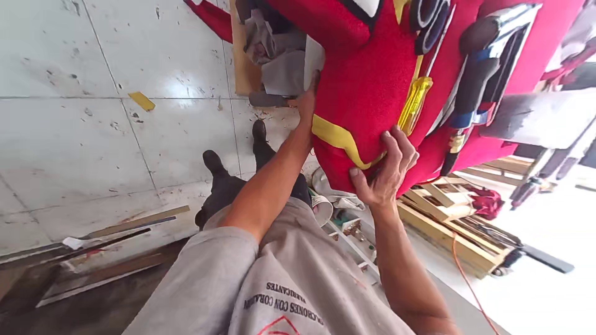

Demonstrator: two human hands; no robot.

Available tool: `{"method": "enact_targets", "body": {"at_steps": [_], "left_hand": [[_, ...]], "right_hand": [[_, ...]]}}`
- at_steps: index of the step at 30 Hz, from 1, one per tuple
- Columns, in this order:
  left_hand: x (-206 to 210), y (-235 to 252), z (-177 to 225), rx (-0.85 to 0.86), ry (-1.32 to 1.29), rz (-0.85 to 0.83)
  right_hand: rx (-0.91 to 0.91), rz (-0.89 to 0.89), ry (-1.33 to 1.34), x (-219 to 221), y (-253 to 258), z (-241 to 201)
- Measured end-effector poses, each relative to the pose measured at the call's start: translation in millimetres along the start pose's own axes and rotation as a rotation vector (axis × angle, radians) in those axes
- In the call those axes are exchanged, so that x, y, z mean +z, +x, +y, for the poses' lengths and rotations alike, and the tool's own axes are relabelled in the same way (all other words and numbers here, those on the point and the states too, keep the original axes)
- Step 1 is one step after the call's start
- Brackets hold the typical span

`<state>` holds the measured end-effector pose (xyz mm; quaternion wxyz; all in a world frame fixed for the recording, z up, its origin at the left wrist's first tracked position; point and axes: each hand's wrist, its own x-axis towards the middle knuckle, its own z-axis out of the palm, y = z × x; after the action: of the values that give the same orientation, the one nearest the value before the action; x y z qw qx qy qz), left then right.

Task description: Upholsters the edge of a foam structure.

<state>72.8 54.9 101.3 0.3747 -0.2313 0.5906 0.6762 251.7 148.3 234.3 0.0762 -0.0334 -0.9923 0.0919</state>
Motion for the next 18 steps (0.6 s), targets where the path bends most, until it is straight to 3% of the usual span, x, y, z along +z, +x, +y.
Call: {"method": "enact_targets", "body": {"at_steps": [4,6,8,11,12,16,18], "left_hand": [[9.3,9.5,2.2,-0.173,-0.231,0.000],[11.0,10.6,1.8,-0.166,-0.307,0.045],[9.0,4.5,2.5,-0.079,-0.209,0.043],[-9.9,-19.8,19.9,0.114,0.246,-0.063],[-12.8,-22.9,23.9,0.133,0.293,-0.086],[-9.0,-17.7,24.0,0.077,0.106,-0.079],[-6.1,-8.1,18.2,0.109,0.122,-0.089]], "right_hand": [[-0.023,-0.009,-0.005,0.7,-4.1,4.9],[-0.022,-0.017,-0.014,1.0,-4.2,5.5],[-0.018,-0.021,-0.020,1.1,-5.1,5.8],[-0.021,-0.022,0.002,0.8,-7.1,5.8],[-0.023,-0.028,0.030,-0.7,-7.3,6.0],[0.011,-0.043,0.286,-23.2,-2.3,15.3],[0.046,0.040,0.250,-47.6,9.4,27.1]]}}
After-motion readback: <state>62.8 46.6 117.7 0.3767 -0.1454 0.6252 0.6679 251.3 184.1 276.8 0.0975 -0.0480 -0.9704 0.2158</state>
